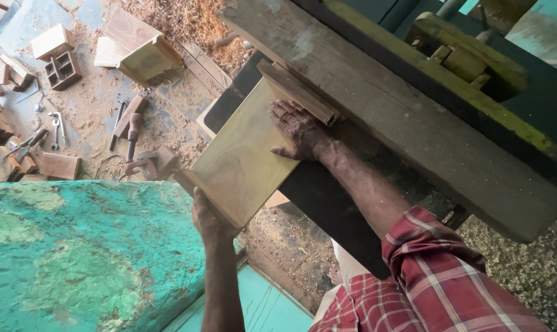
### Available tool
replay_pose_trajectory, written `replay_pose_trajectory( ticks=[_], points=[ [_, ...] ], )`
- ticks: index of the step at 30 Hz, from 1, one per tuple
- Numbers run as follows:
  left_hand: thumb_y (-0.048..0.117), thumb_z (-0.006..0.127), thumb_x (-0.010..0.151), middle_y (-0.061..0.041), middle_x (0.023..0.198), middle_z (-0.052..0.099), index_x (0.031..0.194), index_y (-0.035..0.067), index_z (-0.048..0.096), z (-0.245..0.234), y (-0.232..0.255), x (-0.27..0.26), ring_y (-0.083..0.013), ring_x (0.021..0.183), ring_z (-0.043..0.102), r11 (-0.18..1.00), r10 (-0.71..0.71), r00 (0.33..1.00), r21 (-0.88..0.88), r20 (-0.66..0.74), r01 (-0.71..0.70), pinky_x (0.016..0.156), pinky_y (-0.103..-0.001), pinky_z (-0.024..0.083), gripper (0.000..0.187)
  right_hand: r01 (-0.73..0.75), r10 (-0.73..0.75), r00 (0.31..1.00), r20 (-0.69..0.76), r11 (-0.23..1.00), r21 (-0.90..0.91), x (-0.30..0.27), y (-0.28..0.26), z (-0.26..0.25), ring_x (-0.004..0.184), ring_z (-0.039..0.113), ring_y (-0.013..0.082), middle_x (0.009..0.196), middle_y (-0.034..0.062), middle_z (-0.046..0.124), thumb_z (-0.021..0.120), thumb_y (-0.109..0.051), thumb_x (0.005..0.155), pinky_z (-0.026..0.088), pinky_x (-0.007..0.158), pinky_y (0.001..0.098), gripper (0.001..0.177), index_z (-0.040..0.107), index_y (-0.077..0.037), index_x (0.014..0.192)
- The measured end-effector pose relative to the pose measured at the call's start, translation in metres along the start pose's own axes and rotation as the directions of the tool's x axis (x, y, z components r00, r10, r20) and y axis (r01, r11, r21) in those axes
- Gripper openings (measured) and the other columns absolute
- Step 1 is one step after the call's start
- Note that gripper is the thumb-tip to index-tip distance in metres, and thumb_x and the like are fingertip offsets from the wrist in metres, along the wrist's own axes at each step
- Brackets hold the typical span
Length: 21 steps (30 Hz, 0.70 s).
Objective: The person uses a jointer machine to smooth the edges and faces of several wooden boards by hand.
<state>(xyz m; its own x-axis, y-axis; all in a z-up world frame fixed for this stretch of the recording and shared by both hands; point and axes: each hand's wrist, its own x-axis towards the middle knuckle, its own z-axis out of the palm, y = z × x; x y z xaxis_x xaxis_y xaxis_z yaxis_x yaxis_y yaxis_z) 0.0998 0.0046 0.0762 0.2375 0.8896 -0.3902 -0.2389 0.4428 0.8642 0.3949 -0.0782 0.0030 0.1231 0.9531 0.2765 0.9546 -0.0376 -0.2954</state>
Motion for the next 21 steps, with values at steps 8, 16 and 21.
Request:
replay_pose_trajectory(
  ticks=[8,16,21],
  points=[
    [0.043,0.057,0.102,-0.015,0.123,0.064,0.14,0.002,0.048,-0.014,-0.01,0.019,-0.0261,0.105,0.068,0.998,0.028,0.998,0.06,-0.063,-0.025,0.084,-0.039,0.06,0.057,0.009,-0.009,0.999,-0.034,1.0,0.006,0.008,0.002,0.003,0.155,0.025,0.0363,0.164,0.0247,0.033,0.058,-0.064,0.093,0.014,0.127,0.0481,0.096,0.038,0.006,0.155],
    [0.042,0.061,0.099,-0.016,0.125,0.061,0.143,0.001,0.042,-0.015,-0.01,0.027,-0.0276,0.107,0.067,1.0,-0.007,0.995,0.002,-0.101,0.007,0.086,-0.041,0.061,0.063,0.011,-0.012,0.999,-0.035,1.0,-0.013,0.013,0.003,0.005,0.155,0.026,0.0365,0.163,0.0247,0.035,0.057,-0.066,0.094,0.015,0.128,0.0478,0.095,0.039,0.006,0.154],
    [0.043,0.06,0.097,-0.017,0.127,0.059,0.144,0.001,0.039,-0.018,-0.011,0.032,-0.029,0.11,0.066,1.0,-0.013,0.991,0.023,-0.132,0.016,0.088,-0.043,0.061,0.066,0.02,-0.021,0.998,-0.051,1.0,-0.024,0.015,0.003,0.006,0.155,0.026,0.037,0.163,0.025,0.035,0.058,-0.066,0.095,0.015,0.128,0.0475,0.096,0.04,0.007,0.154]
  ],
)
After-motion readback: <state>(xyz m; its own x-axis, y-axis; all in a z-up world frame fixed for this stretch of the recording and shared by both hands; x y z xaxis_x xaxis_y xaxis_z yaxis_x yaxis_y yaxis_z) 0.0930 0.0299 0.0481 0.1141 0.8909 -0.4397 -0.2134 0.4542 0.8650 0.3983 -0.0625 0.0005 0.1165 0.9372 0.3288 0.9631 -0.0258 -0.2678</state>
